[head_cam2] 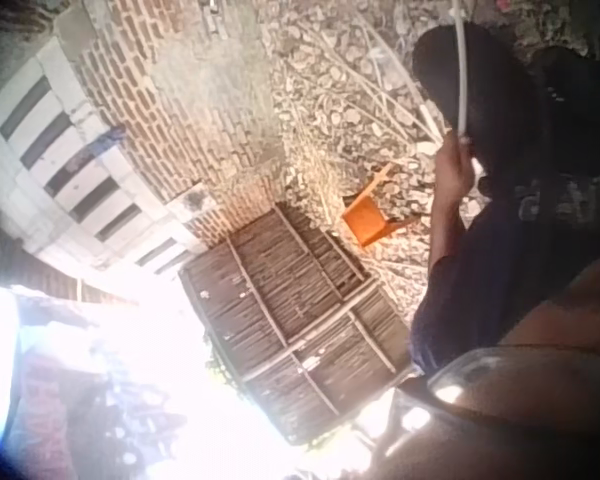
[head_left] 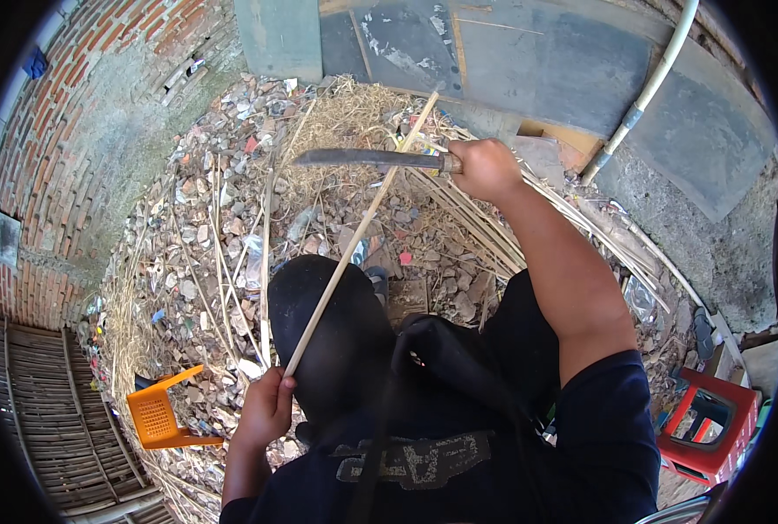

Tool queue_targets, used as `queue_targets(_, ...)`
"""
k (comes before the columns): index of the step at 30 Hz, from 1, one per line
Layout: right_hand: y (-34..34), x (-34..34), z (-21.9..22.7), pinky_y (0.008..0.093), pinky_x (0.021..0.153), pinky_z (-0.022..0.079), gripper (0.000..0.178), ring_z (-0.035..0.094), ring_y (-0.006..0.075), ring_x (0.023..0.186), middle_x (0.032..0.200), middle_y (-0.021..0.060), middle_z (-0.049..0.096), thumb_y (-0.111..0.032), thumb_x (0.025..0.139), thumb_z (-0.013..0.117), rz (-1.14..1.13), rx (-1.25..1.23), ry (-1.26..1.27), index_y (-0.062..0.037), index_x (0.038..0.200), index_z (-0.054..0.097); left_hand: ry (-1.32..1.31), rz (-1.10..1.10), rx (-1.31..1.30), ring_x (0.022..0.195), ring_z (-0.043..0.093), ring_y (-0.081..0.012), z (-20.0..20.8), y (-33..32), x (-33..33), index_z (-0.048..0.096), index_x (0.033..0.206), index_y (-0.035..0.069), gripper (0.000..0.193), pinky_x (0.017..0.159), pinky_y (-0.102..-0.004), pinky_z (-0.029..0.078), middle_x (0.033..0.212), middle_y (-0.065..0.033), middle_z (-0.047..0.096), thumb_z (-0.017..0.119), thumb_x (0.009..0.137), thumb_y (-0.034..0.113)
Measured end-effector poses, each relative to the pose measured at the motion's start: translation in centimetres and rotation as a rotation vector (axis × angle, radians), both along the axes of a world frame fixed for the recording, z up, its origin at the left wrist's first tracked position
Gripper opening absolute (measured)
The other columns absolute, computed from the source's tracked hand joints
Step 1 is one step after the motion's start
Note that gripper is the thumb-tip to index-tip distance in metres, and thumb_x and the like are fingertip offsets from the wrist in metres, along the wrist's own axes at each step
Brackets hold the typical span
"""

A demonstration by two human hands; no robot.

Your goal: The person holds a bamboo strip by hand and repeatedly scrapes along its surface with a machete.

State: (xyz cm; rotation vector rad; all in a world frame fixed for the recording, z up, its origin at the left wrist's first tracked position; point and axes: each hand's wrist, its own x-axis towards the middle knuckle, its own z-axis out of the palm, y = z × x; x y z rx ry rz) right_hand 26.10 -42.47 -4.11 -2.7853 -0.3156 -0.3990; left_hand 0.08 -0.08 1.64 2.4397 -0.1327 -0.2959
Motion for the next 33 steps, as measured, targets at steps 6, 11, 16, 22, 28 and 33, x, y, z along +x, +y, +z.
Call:
queue_targets(6, 3.4, -1.7, 1.8, 0.0438, 0.072, 0.058, 0.008, 0.070, 0.0226, 0.070, 0.071, 0.0053, 0.067, -0.012, 0.077, 0.071, 0.448, -0.110, -0.242, -0.0143, 0.083, 0.066, 0.101, 0.072, -0.052, 0.053, 0.048, -0.0159, -0.2, 0.6, -0.5, 0.059, 0.091, 0.000, 0.024, 0.053, -0.0333, 0.040, 0.060, -0.0069, 0.053, 0.052, 0.105, 0.018)
queue_targets(11, -1.7, 0.2, 0.2, 0.0472, 0.070, 0.057, 0.015, 0.071, 0.0316, 0.074, 0.077, 0.0092, 0.071, -0.013, 0.077, 0.070, -0.076, 0.029, 0.071, -0.0135, 0.093, 0.068, 0.139, 0.124, -0.138, 0.056, 0.046, -0.0092, -0.3, 1.8, -2.0, 0.059, 0.091, 0.000, 0.026, 0.053, -0.0303, 0.039, 0.060, -0.0017, 0.051, 0.051, 0.106, 0.019)
queue_targets(16, 0.3, -0.6, 1.1, 0.0468, 0.068, 0.057, 0.009, 0.070, 0.0290, 0.070, 0.072, 0.0096, 0.069, -0.012, 0.076, 0.070, 0.133, 0.081, -0.038, -0.0131, 0.084, 0.066, 0.212, 0.132, -0.180, 0.056, 0.043, -0.0073, -0.8, 1.9, -1.6, 0.059, 0.092, 0.001, 0.026, 0.053, -0.0286, 0.037, 0.062, 0.0017, 0.050, 0.051, 0.107, 0.021)
queue_targets(22, -1.6, 0.1, 0.6, 0.0471, 0.072, 0.056, 0.015, 0.070, 0.0321, 0.075, 0.075, 0.0140, 0.069, -0.013, 0.078, 0.068, -0.066, 0.182, 0.157, -0.0125, 0.092, 0.069, -0.003, 0.063, -0.050, 0.051, 0.047, -0.0107, -1.8, 3.0, -2.1, 0.058, 0.091, 0.001, 0.023, 0.050, -0.0310, 0.038, 0.057, -0.0041, 0.052, 0.052, 0.105, 0.018)
queue_targets(28, -0.9, -0.6, 2.3, 0.0463, 0.082, 0.058, 0.022, 0.072, 0.0322, 0.082, 0.085, 0.0132, 0.072, -0.017, 0.081, 0.067, -0.041, 0.103, 0.120, -0.0147, 0.103, 0.070, 0.146, 0.151, -0.171, 0.054, 0.044, -0.0085, -1.6, 3.4, -2.7, 0.056, 0.088, 0.001, 0.026, 0.052, -0.0295, 0.038, 0.059, -0.0008, 0.051, 0.051, 0.106, 0.019)
queue_targets(33, -2.2, -0.2, 1.8, 0.0476, 0.081, 0.056, 0.020, 0.070, 0.0349, 0.084, 0.085, 0.0150, 0.072, -0.019, 0.080, 0.068, 0.072, 0.018, 0.034, -0.0128, 0.098, 0.071, 0.256, 0.200, -0.275, 0.058, 0.043, -0.0070, -1.6, 4.6, -3.4, 0.055, 0.085, 0.002, 0.028, 0.054, -0.0279, 0.038, 0.062, 0.0012, 0.051, 0.051, 0.106, 0.020)
